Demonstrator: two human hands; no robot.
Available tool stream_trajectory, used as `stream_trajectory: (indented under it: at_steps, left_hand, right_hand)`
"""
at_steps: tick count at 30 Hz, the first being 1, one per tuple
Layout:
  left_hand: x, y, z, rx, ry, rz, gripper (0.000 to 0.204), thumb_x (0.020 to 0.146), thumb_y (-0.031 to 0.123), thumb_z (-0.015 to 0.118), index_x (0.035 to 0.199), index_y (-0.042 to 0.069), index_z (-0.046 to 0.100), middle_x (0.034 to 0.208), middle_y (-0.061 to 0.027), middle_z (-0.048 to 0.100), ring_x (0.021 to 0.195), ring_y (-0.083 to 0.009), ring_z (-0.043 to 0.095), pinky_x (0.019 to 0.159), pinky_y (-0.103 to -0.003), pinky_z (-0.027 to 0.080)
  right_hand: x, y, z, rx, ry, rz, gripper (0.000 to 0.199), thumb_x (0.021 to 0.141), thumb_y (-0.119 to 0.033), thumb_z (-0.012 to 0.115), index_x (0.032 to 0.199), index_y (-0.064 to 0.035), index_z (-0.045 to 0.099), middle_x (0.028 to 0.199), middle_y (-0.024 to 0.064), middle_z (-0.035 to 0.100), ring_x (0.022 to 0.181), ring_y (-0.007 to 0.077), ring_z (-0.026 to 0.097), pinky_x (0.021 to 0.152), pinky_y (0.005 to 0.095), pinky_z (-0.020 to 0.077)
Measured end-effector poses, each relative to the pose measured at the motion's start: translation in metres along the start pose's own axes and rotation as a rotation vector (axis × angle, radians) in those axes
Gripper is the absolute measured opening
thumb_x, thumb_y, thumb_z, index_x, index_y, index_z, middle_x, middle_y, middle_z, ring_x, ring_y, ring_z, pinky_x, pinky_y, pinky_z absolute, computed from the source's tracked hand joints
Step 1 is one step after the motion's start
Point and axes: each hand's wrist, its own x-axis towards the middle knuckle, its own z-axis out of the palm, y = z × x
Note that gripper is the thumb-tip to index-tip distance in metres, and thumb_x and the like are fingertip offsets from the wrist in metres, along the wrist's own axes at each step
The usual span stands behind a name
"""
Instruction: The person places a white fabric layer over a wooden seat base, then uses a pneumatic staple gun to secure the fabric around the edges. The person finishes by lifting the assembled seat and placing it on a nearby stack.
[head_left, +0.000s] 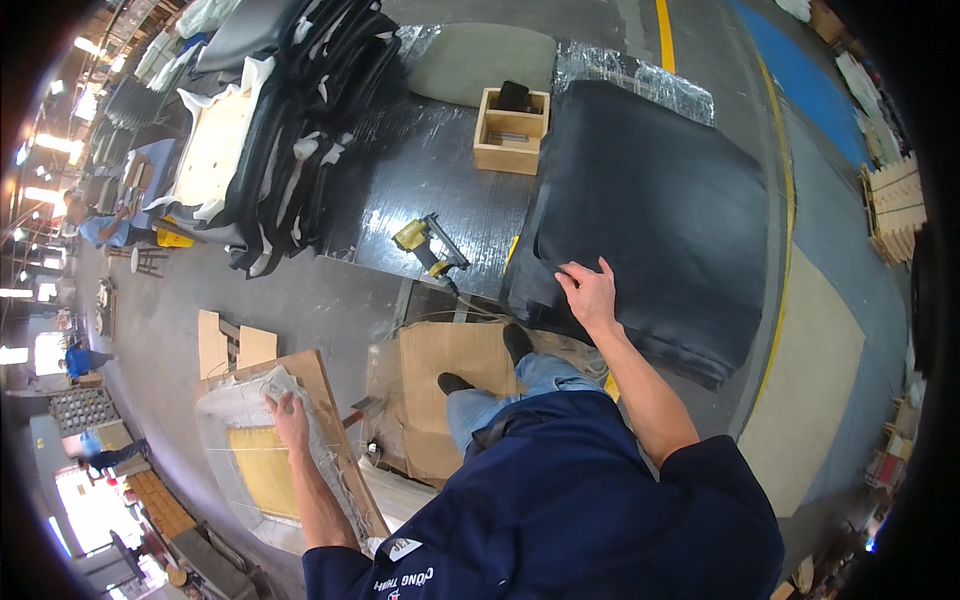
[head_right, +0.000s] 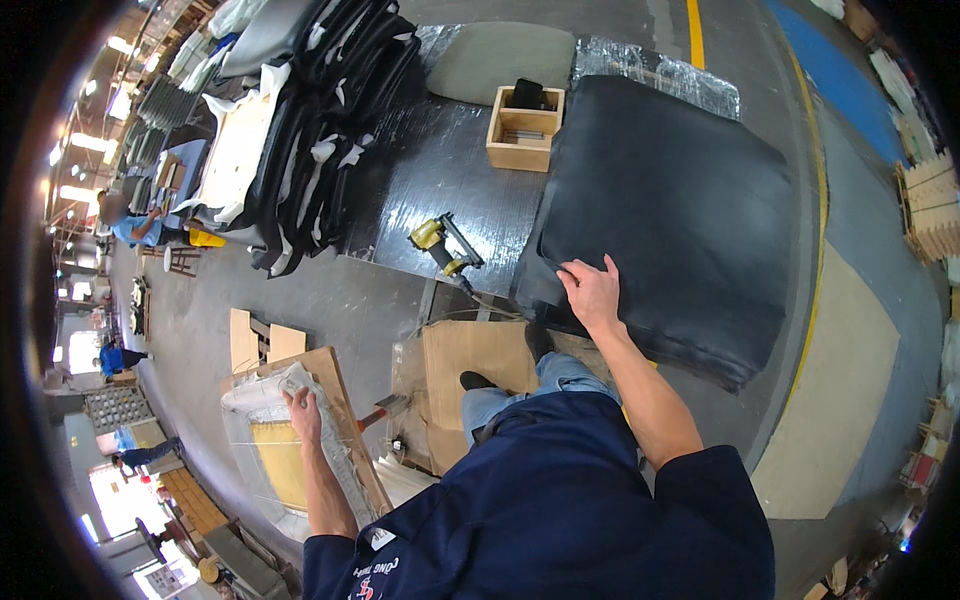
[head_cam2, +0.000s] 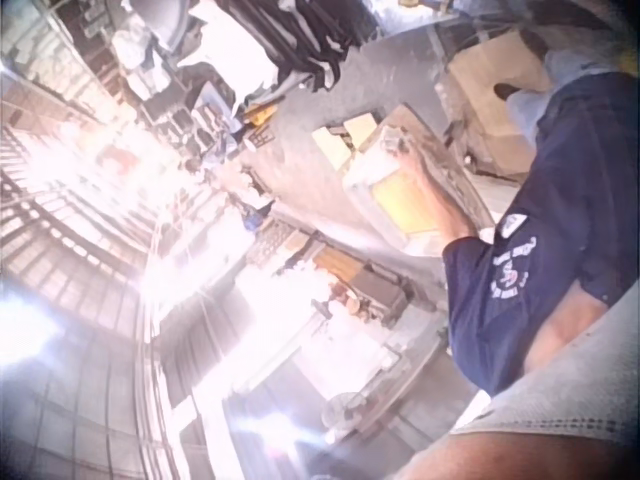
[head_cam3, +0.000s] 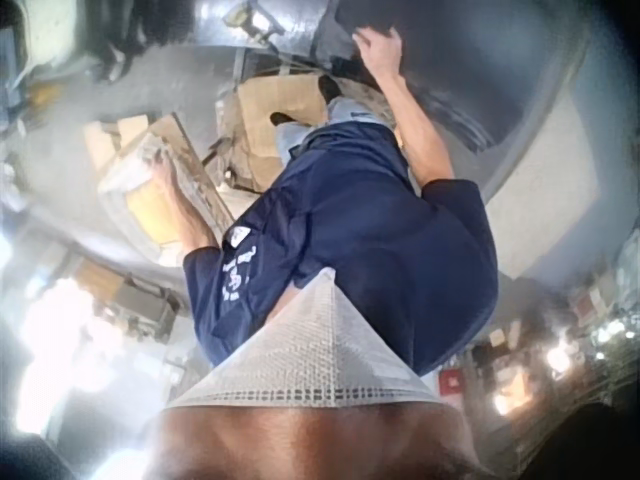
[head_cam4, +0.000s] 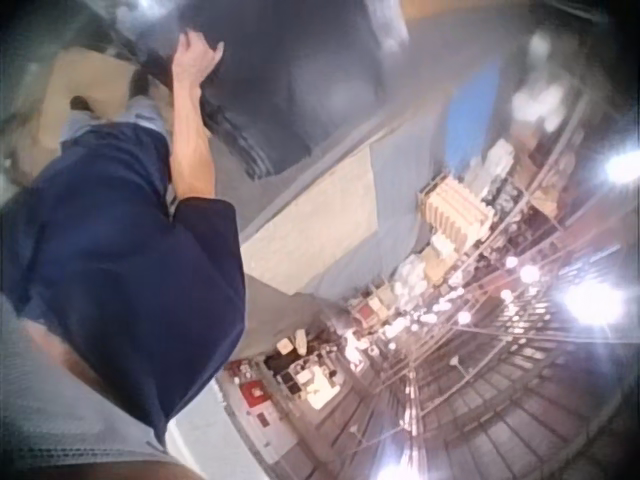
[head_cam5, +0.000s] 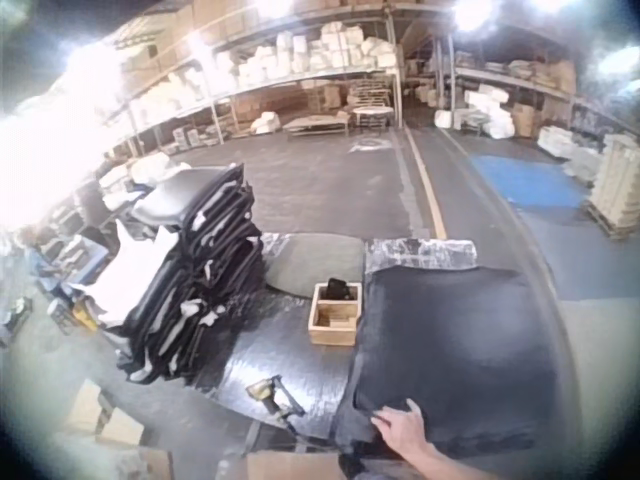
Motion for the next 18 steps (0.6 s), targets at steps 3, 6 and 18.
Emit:
stream_trajectory:
  at_steps: [3,6,18]
  left_hand:
    - [0.004,-0.009,-0.005,-0.019,-0.025,0.032,0.039,0.095,0.027,0.063,0.124,0.003,0.072,0.166,-0.0332,0.020,0.153,-0.0408,0.030,0.121,-0.042,0.032]
    - [0.006,-0.014,-0.006,-0.076,-0.054,0.021,0.038,0.095,0.028,0.063,0.123,0.003,0.073,0.165,-0.0359,0.018,0.154,-0.0408,0.028,0.121,-0.041,0.031]
    - [-0.002,-0.006,0.008,-0.116,-0.005,-0.024,0.038,0.096,0.032,0.063,0.120,0.004,0.074,0.168,-0.0310,0.015,0.154,-0.0413,0.028,0.121,-0.040,0.032]
  right_hand:
    - [0.003,0.002,0.006,0.048,0.133,-0.069,0.022,0.090,-0.026,0.077,0.099,-0.0056,0.078,0.075,0.0138,0.070,0.072,0.0275,0.070,0.096,0.0456,0.0504]
    - [0.010,0.004,-0.006,0.247,0.036,0.136,0.024,0.088,-0.024,0.080,0.094,-0.0011,0.077,0.071,0.0164,0.068,0.062,0.0240,0.066,0.072,0.0333,0.0521]
    - [0.007,0.020,-0.019,0.478,0.382,0.031,0.019,0.103,-0.014,0.063,0.114,-0.0010,0.071,0.082,0.0054,0.068,0.069,0.0105,0.056,0.068,0.0268,0.0480]
